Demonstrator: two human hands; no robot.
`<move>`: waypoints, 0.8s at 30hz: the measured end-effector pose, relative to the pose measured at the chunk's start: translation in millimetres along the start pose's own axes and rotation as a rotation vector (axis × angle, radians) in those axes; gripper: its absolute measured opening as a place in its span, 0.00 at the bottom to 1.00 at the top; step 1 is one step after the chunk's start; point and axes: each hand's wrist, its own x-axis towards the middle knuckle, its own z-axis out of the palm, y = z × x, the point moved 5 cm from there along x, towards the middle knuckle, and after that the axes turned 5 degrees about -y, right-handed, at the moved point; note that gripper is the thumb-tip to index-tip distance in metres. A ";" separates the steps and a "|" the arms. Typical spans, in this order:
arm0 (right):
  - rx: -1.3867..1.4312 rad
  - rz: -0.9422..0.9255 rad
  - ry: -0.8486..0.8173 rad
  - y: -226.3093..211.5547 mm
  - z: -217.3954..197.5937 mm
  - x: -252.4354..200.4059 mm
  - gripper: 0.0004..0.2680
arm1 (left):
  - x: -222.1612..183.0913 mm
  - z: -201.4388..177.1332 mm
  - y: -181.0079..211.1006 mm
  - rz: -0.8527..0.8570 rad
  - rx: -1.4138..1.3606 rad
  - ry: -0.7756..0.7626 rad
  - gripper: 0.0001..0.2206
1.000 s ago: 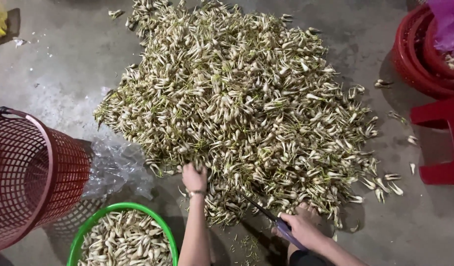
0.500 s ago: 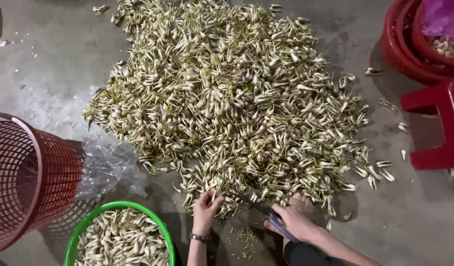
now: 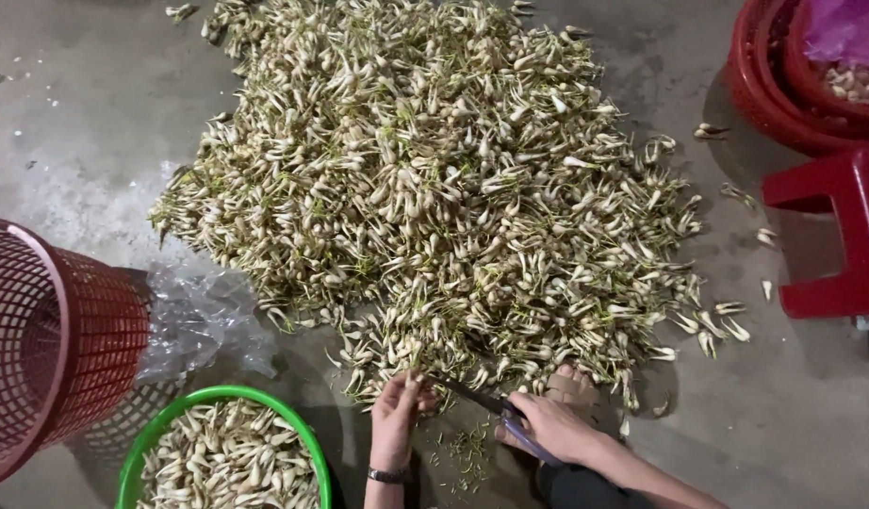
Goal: Trimming the ends of garlic sprouts using scissors and sorting them into a basket.
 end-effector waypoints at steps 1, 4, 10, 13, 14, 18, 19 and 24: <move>0.002 0.007 0.001 0.9 -0.1 1.0 0.16 | 1.2 0.6 -7.3 -0.006 -0.001 -0.004 0.13; -0.014 0.013 -0.035 -1.4 -0.5 2.4 0.20 | 1.0 3.6 -23.0 -0.090 -0.034 -0.033 0.11; 0.145 0.049 -0.068 -19.4 -12.3 -3.0 0.07 | 3.4 0.2 -30.2 -0.116 0.015 -0.150 0.07; 0.094 -0.011 0.026 -13.1 -5.2 -0.7 0.18 | 6.2 -11.0 -44.9 -0.171 -0.058 -0.091 0.08; 0.128 -0.014 0.047 -7.7 -0.7 -0.4 0.16 | 8.3 -13.9 -51.3 -0.194 -0.101 -0.111 0.07; 0.168 0.142 0.007 0.4 -0.7 -3.5 0.13 | 37.1 -41.9 -59.4 0.090 -0.216 -0.247 0.12; 0.170 0.142 0.006 3.3 0.0 -4.0 0.13 | 52.0 -44.7 -53.8 0.088 -0.216 -0.245 0.12; 0.100 0.117 0.109 -3.1 -10.0 -14.1 0.09 | 94.2 -73.5 -15.4 0.193 1.285 0.525 0.10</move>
